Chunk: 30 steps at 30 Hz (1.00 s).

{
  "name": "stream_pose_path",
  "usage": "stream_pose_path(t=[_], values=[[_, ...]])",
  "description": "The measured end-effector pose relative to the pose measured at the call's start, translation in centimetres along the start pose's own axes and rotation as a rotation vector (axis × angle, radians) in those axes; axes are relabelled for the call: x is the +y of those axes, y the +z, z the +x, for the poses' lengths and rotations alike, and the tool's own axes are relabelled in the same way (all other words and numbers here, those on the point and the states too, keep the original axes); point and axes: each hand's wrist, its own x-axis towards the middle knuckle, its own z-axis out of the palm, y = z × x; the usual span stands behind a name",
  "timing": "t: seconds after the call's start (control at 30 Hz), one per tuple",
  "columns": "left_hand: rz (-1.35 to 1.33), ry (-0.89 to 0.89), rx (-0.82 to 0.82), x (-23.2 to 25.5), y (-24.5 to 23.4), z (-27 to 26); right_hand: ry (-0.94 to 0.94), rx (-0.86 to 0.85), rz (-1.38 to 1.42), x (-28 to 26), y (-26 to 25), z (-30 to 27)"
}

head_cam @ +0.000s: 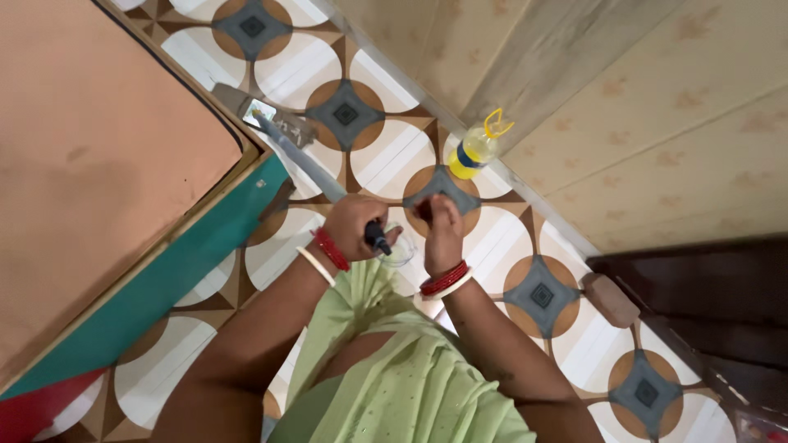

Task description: The person mops a patterned tiled floor using a flat mop, moving it back and forth across the room. They navigate around furniture including a bed and plastic chairs, covering the floor area near the doorway.

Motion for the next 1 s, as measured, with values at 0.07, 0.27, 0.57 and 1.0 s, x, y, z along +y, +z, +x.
stream_pose_path(t=[0.07, 0.27, 0.57, 1.0], values=[[0.054, -0.013, 0.0, 0.6, -0.3, -0.4, 0.219, 0.045, -0.148, 6.2, -2.8, -1.9], [0.069, -0.097, -0.026, 0.5, 1.5, -2.5, 0.638, -0.172, -0.361, 18.2, -6.8, -11.3], [0.039, -0.168, 0.03, 1.4, -0.6, -5.3, 0.721, -0.23, -0.4, 18.2, -8.8, -16.2], [0.093, -0.207, 0.0, 3.0, 0.0, -6.5, 0.693, -0.269, -0.398, 16.5, -9.5, -15.5]])
